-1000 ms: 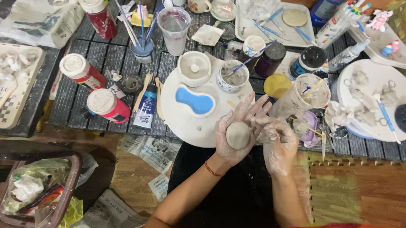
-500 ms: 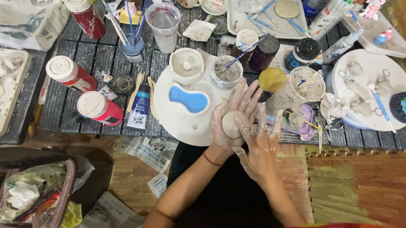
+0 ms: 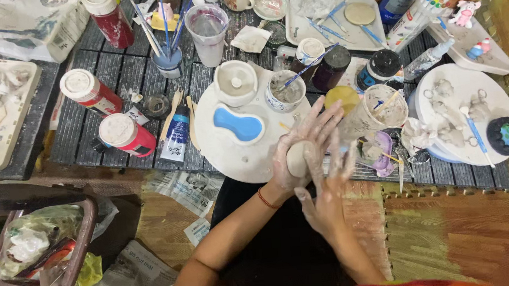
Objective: The person kneads a lump of gray clay with both hands, then rolls it into a ball and shapes it into a smooth, round form. The hands remain in frame throughout, manipulating the clay on a cluttered work surface.
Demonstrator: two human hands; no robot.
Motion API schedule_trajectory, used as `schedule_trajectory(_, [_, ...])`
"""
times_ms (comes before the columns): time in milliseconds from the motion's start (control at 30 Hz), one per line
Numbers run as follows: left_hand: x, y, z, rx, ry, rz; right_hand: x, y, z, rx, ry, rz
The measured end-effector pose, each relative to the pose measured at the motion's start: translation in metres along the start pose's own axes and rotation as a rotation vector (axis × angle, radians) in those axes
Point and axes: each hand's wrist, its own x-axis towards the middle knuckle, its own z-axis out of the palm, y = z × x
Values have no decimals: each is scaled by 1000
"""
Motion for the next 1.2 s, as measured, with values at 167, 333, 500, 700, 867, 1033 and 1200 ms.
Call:
schedule_trajectory(167, [-2, 8, 0, 14, 15, 58, 2, 7, -1, -101, -11, -125])
schedule_trajectory(333, [-3, 2, 1, -13, 71, 2, -2, 2, 3, -115, -47, -40])
schedule_trajectory(500, [-7, -2, -3, -49, 35, -14, -15, -5, 9, -52, -59, -135])
schedule_trajectory(700, [-16, 0, 9, -131, 49, -113, 5, 0, -12, 157, 165, 26])
schedule_trajectory(867, [-21, -6, 5, -95, 102, -117, 22, -8, -21, 286, 63, 112])
schedule_trajectory(1033, [-24, -15, -12, 240, 60, 43, 19, -3, -14, 816, 150, 258])
schedule_trajectory(1200, [-54, -16, -10, 735, 118, 13, 19, 18, -18, 975, 261, 444])
